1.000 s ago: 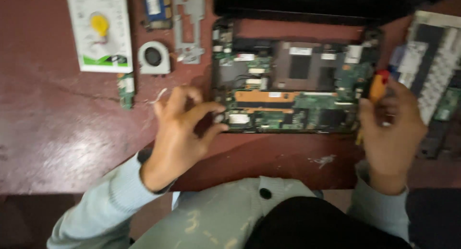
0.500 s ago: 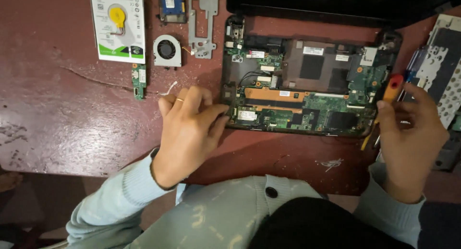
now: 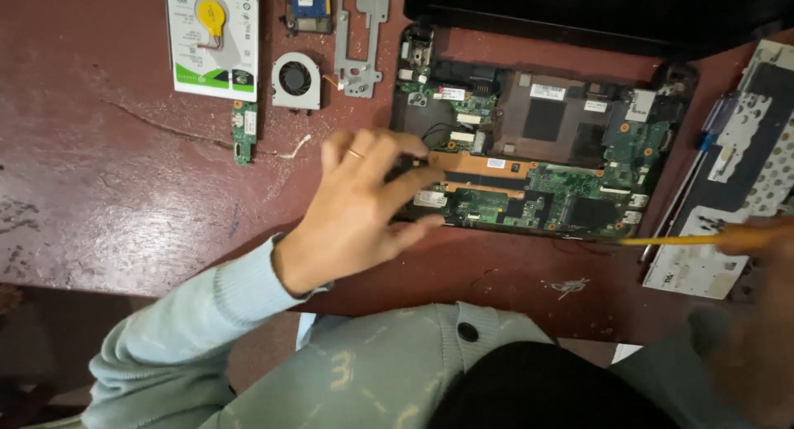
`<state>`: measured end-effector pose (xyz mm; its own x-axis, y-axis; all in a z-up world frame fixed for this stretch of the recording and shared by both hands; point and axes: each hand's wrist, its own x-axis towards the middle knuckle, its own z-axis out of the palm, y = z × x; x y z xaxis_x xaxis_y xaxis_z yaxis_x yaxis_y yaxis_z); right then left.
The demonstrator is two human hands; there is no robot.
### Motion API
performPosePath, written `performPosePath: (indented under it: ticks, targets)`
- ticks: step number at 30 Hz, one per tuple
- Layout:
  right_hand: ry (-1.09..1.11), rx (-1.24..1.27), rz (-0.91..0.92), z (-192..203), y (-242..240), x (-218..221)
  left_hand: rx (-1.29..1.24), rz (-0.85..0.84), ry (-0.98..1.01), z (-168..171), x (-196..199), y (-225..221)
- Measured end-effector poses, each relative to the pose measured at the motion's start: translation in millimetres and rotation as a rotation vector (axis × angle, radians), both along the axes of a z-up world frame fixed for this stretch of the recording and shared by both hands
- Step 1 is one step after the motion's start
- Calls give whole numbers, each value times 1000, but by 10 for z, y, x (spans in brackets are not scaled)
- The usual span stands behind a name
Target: Repairing a laptop by manipulating internal components and using a screwdriver on the motherboard.
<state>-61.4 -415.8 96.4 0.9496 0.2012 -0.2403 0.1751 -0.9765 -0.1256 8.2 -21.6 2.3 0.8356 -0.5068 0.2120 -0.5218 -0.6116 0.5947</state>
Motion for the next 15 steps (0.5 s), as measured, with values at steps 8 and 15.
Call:
performPosePath:
  ticks: [8, 15]
  targets:
    - [-733, 673, 20, -581, 1067, 164, -94, -248, -151, 24, -65, -33]
    - [-655, 796, 24, -600, 1096, 182, -80, -224, -135, -3, -90, -50]
